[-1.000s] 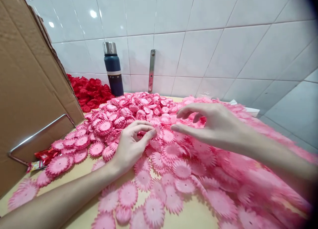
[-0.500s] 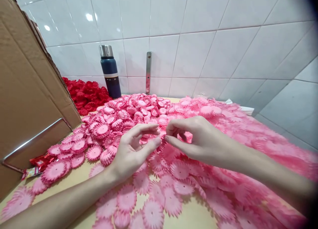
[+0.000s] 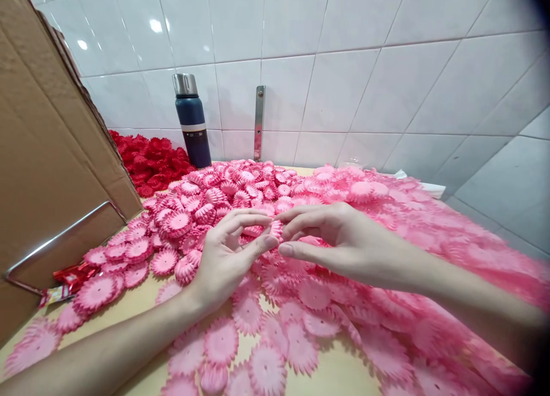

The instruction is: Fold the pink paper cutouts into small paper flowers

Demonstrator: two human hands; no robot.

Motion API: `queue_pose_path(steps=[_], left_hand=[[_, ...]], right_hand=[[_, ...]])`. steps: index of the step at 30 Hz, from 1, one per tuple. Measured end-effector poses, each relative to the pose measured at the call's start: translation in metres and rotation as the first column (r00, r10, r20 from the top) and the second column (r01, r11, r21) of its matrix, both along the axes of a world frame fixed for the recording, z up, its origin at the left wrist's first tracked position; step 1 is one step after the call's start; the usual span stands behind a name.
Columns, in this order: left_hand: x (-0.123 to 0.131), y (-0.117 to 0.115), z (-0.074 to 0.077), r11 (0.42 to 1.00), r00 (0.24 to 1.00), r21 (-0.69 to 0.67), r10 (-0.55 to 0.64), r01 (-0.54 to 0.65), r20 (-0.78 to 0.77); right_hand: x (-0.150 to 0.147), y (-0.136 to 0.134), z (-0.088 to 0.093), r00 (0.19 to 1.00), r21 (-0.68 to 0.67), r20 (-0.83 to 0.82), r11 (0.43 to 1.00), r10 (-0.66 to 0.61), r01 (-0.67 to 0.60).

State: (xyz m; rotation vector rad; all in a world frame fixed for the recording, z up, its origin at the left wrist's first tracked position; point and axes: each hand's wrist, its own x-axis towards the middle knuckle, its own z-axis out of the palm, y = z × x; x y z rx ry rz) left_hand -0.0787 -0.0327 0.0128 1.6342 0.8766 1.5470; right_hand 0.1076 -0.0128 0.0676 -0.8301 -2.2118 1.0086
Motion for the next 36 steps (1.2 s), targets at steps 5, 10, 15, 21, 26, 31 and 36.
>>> queue_pose_path(steps=[5,10,15,21,26,31,36], left_hand=[[-0.002,0.000,-0.002,1.000,1.000,-0.008,0.008,-0.008,-0.011],[-0.002,0.002,-0.003,0.999,0.998,-0.016,0.046,-0.047,-0.053],[0.001,-0.001,-0.004,0.981,0.990,-0.136,-0.138,0.138,0.013],[0.003,-0.004,-0.003,0.984,0.995,-0.152,-0.091,0.095,0.036],[0.006,-0.008,0.001,0.971,0.990,-0.194,-0.139,0.142,0.029],[0.004,-0.007,0.001,0.964,0.995,-0.247,-0.100,0.102,0.020],[0.001,-0.004,0.000,0.930,0.987,-0.335,-0.123,0.150,0.101]], right_hand=[[0.000,-0.001,-0.002,1.000,0.028,0.009,1.000,0.004,-0.004],[0.003,0.001,0.003,1.000,0.023,-0.001,1.000,-0.016,0.016],[0.006,0.003,0.006,1.000,-0.013,0.014,1.000,-0.014,0.014],[0.005,0.003,0.004,0.991,0.023,0.016,0.991,-0.132,0.131],[0.001,0.003,-0.001,0.971,0.271,-0.006,0.934,-0.239,0.231],[0.002,0.005,-0.005,0.977,0.297,-0.011,0.932,-0.215,0.209],[0.005,0.006,-0.004,0.993,0.333,0.007,0.937,-0.116,0.107]])
